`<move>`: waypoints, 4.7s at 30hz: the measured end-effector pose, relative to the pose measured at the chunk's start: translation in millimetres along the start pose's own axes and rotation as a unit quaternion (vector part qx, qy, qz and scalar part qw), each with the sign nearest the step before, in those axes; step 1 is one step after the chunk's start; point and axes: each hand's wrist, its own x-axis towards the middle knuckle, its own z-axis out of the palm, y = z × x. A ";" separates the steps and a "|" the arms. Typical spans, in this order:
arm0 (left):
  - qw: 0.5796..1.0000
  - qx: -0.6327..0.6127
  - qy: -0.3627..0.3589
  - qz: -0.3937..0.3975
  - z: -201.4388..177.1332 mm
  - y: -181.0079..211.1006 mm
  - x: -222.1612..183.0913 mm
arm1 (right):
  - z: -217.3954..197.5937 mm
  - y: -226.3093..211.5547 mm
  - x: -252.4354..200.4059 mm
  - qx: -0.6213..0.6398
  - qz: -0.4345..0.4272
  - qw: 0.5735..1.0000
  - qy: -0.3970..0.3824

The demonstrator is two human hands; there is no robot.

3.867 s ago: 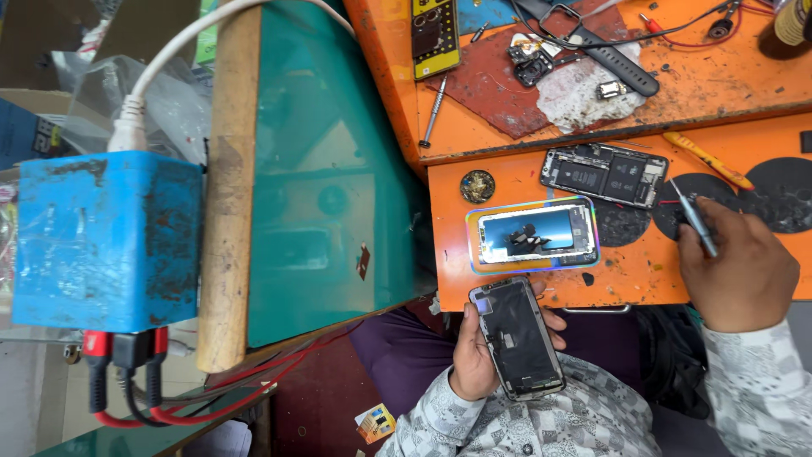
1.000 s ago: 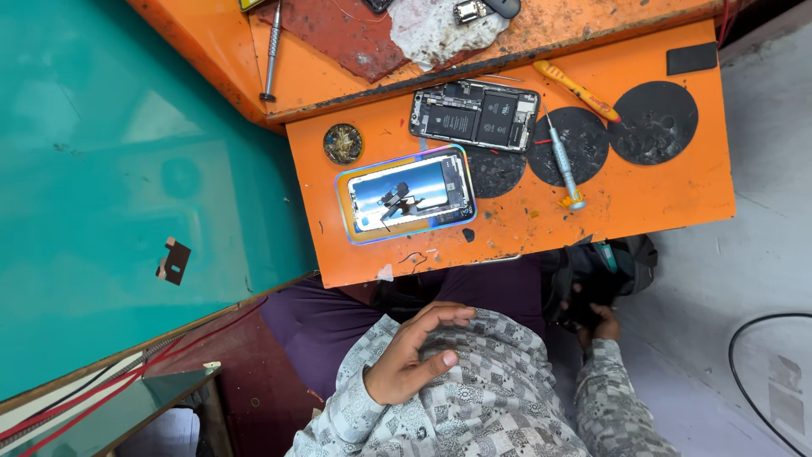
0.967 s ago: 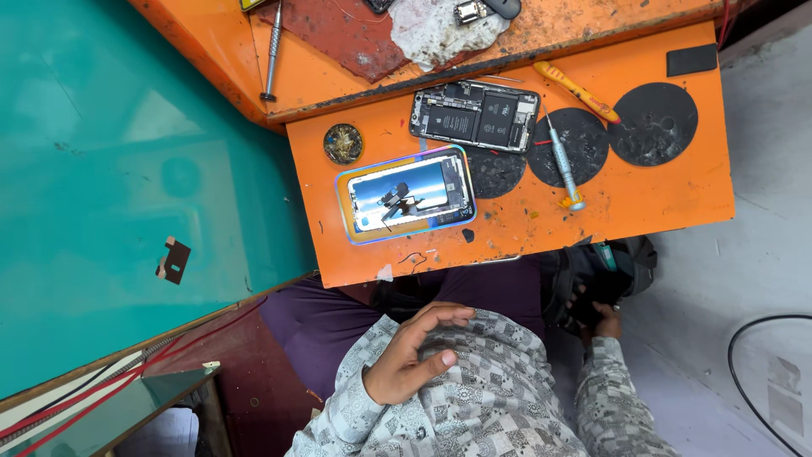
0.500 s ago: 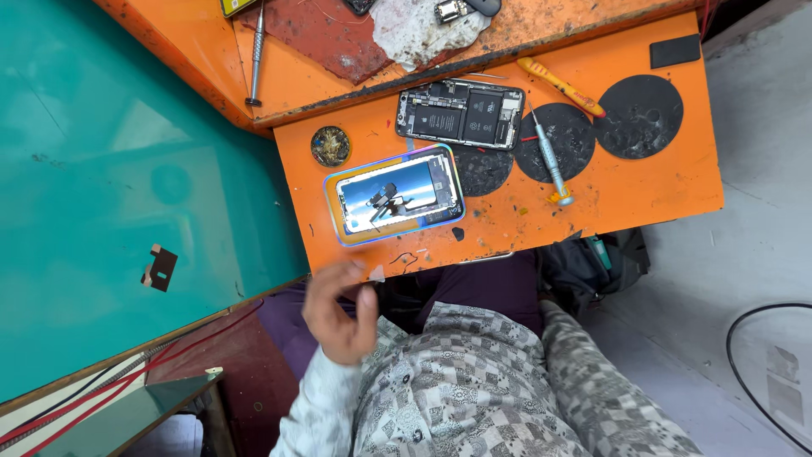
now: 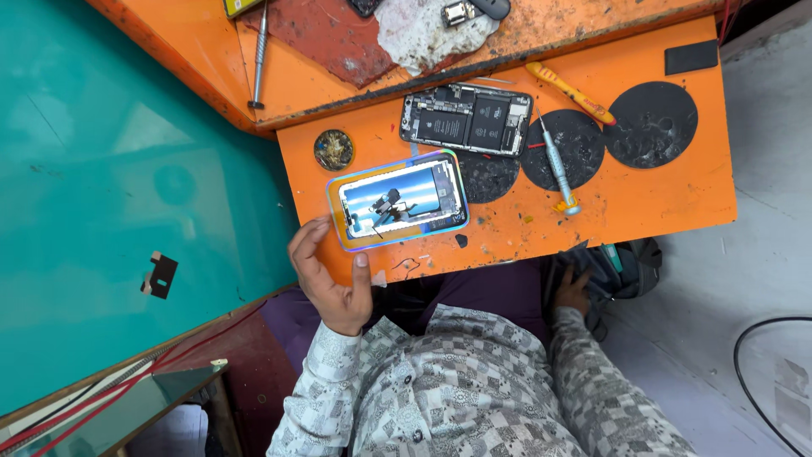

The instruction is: The person disassembles a mobile phone using a screwdriver and a thin prying tool.

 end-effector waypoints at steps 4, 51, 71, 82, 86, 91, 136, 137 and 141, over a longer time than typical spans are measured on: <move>1.000 0.014 -0.005 0.007 -0.3 -1.6 -0.9 | -42.9 9.2 19.7 -0.059 0.042 0.994 -0.077; 0.998 -0.055 0.011 0.013 -2.2 -2.7 1.5 | -25.5 46.6 38.4 0.256 -0.221 0.853 0.398; 0.998 -0.060 0.008 -0.017 -13.4 1.9 7.4 | -321.1 -120.6 -54.4 0.232 -0.303 0.831 0.405; 0.998 -0.058 -0.003 0.003 -11.3 -0.6 6.9 | -263.0 -89.0 -26.7 0.199 -0.228 0.884 0.357; 0.997 -0.069 -0.008 -0.023 -14.5 1.8 8.4 | -267.1 -87.8 -36.2 0.286 -0.222 0.869 0.337; 0.993 -0.091 -0.046 -0.055 -26.2 10.6 25.5 | -260.7 -90.1 -41.2 0.588 -0.287 0.731 0.196; 0.914 0.081 -0.353 0.183 -13.9 10.1 132.9 | -240.1 -84.6 -11.8 0.739 -0.296 0.598 0.089; 0.915 0.088 -0.346 0.189 -13.8 10.1 132.2 | -239.9 -84.3 -12.5 0.738 -0.296 0.600 0.090; 0.924 0.087 -0.313 0.203 -17.6 11.0 129.1 | -240.0 -84.2 -13.7 0.730 -0.294 0.609 0.098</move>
